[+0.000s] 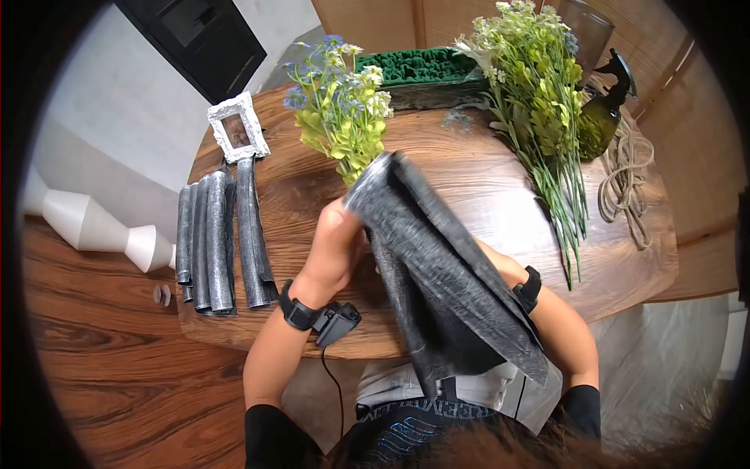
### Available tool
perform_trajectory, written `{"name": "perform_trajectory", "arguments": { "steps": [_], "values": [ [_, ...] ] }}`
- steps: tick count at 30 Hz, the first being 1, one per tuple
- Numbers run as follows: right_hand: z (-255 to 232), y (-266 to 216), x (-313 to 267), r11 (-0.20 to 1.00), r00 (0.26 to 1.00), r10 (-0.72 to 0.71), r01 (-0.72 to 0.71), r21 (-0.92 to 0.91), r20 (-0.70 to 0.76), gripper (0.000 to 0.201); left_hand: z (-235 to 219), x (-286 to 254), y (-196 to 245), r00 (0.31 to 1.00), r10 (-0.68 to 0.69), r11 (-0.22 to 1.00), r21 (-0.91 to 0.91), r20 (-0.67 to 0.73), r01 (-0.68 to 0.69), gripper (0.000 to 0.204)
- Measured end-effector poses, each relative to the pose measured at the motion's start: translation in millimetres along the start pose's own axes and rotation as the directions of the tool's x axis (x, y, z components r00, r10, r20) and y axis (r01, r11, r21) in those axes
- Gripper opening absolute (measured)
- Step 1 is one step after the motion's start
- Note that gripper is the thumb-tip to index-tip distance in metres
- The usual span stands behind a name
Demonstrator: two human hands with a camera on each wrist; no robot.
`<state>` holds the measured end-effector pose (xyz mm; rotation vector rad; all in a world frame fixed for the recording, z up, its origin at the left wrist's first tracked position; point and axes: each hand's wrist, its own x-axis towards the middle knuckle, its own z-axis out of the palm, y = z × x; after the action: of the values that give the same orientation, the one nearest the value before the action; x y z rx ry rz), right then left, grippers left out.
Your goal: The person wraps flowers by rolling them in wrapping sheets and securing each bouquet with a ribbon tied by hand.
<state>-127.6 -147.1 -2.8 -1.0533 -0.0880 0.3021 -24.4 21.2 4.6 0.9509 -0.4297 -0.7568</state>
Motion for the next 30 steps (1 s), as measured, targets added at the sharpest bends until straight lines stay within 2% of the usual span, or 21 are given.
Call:
{"name": "perform_trajectory", "arguments": {
  "steps": [1,2,3,5,6,7,8,9,10,11,12,15,16,21,23,24,25,26,28,29,30],
  "values": [
    [0,4,3,0.999,0.999,0.013,-0.015,0.044,0.050,0.033,0,0,0,0.996,-0.072,0.996,0.040,-0.052,0.074,0.030],
    [-1,11,15,1.000,0.997,-0.001,0.000,0.019,0.076,0.034,2,-1,0,0.994,-0.106,0.991,0.085,0.034,0.103,0.030],
    [1,16,15,0.999,0.999,0.021,-0.022,0.026,0.035,0.033,6,-2,1,0.983,-0.143,0.983,0.131,0.119,0.127,0.031],
    [13,8,11,0.997,0.995,-0.004,-0.003,0.071,0.102,0.031,4,-1,-6,0.990,-0.106,0.979,0.184,0.092,0.088,0.030],
    [8,13,14,0.998,0.992,-0.020,0.012,0.069,0.126,0.039,2,-1,-6,0.985,-0.153,0.963,0.236,0.084,0.129,0.037],
    [10,16,13,0.998,0.998,-0.039,0.037,0.059,0.045,0.035,1,-1,-8,0.978,-0.197,0.943,0.287,0.074,0.169,0.045],
    [14,18,14,0.999,0.997,-0.010,0.013,0.034,-0.073,0.033,4,1,-18,0.988,-0.154,0.979,0.141,0.023,0.150,0.034],
    [18,20,16,1.000,0.982,0.017,-0.015,0.013,-0.190,0.036,-5,3,-18,0.970,-0.204,0.979,0.047,0.130,0.199,0.036],
    [20,21,18,0.999,0.978,0.033,-0.031,0.016,-0.206,0.045,-12,7,-21,0.960,-0.213,0.975,-0.015,0.183,0.219,0.038],
    [21,22,19,0.999,0.978,0.038,-0.035,0.017,-0.207,0.045,-18,9,-27,0.947,-0.219,0.967,-0.077,0.235,0.243,0.039],
    [22,23,19,0.995,0.978,0.049,-0.031,0.094,-0.200,0.046,-20,7,-34,0.950,-0.158,0.985,-0.023,0.271,0.171,0.041],
    [29,25,19,0.978,0.973,0.057,-0.010,0.209,-0.222,0.047,-13,8,-30,0.940,-0.198,0.978,0.000,0.278,0.206,0.040],
    [32,24,18,0.970,0.966,0.056,0.008,0.243,-0.252,0.046,-17,13,-33,0.933,-0.201,0.979,0.075,0.299,0.187,0.040],
    [35,21,17,0.977,0.937,0.009,0.067,0.204,-0.350,0.036,-20,12,-35,0.921,-0.228,0.970,-0.011,0.315,0.244,0.042],
    [39,14,14,0.985,0.920,-0.103,0.147,0.088,-0.379,0.034,-16,12,-31,0.942,-0.203,0.979,0.043,0.266,0.199,0.046],
    [39,12,14,0.985,0.919,-0.106,0.150,0.089,-0.379,0.034,-31,1,-39,0.966,-0.220,0.975,0.068,0.135,0.212,0.050],
    [38,10,13,0.979,0.903,-0.123,0.179,0.102,-0.412,0.032,-39,-5,-33,0.966,-0.219,0.975,0.069,0.136,0.211,0.050],
    [36,8,12,0.972,0.885,-0.137,0.207,0.111,-0.445,0.030,-47,-11,-27,0.992,-0.110,0.992,0.061,0.067,0.106,0.050],
    [30,2,12,0.963,0.855,-0.175,0.252,0.096,-0.488,0.029,-56,-16,-23,0.992,0.105,0.993,0.060,-0.071,-0.101,0.050],
    [26,-1,12,0.951,0.822,-0.210,0.297,0.084,-0.530,0.029,-24,-3,3,0.981,-0.116,0.980,-0.180,-0.153,0.088,0.064],
    [22,-4,12,0.948,0.810,-0.204,0.304,0.095,-0.550,0.029,-7,-3,21,0.982,-0.184,0.953,-0.253,-0.051,0.166,0.061]
  ]
}}
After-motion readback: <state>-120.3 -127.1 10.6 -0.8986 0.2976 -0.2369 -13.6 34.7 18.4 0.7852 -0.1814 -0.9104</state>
